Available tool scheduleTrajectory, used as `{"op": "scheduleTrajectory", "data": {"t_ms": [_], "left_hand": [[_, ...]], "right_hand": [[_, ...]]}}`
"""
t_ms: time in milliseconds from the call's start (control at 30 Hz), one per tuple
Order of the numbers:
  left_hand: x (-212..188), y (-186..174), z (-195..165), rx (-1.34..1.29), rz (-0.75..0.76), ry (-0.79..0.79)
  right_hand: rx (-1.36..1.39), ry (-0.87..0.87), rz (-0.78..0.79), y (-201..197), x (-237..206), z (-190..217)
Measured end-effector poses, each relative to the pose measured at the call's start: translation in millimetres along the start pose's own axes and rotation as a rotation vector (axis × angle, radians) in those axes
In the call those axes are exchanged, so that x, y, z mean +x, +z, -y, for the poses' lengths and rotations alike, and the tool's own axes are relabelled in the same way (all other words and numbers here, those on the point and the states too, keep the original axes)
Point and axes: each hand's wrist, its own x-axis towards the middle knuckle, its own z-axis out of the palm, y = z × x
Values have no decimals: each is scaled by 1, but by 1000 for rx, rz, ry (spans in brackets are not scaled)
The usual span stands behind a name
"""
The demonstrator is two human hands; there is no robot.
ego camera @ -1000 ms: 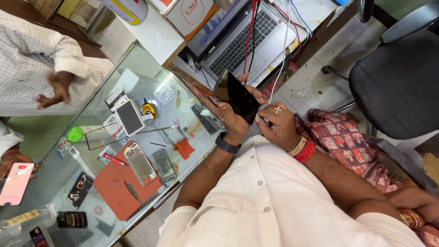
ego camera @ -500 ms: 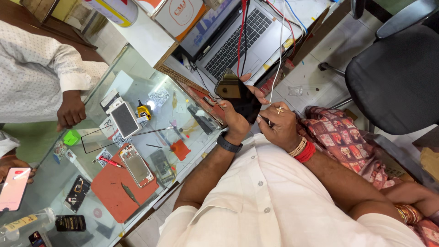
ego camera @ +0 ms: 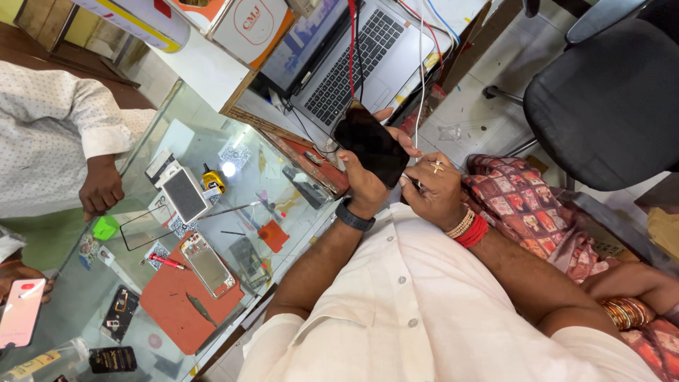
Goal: The person uses a red-handled screwdriver to work on the internal components of a disassembled smartphone. They then connect a white charging cable to the device and hold it while observing the screen and a nearby laptop.
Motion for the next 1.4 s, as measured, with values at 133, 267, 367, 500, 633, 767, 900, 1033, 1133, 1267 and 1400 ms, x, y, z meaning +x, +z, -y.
{"op": "scheduleTrajectory", "data": {"t_ms": [133, 267, 367, 500, 633, 767, 900, 1033, 1133, 1267, 1400], "left_hand": [[-1, 4, 0, -14, 9, 3], [1, 4, 0, -8, 24, 1], [1, 1, 0, -9, 26, 0], [-1, -3, 0, -21, 1, -2], [-3, -1, -3, -4, -12, -13], [3, 10, 1, 56, 6, -1], [8, 15, 12, 71, 41, -49], [8, 12, 37, 116, 33, -111], [13, 2, 60, 96, 18, -209], [27, -13, 87, 99, -24, -268], [33, -21, 108, 192, -40, -271]], "right_hand": [[-19, -16, -1, -4, 1, 3], [-26, -27, -11, -6, 3, 7], [-27, -29, -14, -4, 4, 8], [-26, -31, -11, -1, 1, 6], [-27, -31, -54, 4, -2, 3], [7, 22, -130, 3, -8, -3], [55, 99, -237, 6, -20, -17], [74, 198, -348, 8, -42, -37], [80, 323, -382, 14, -61, -55], [105, 313, -421, 21, -73, -90], [126, 365, -442, 29, -85, -117]]}}
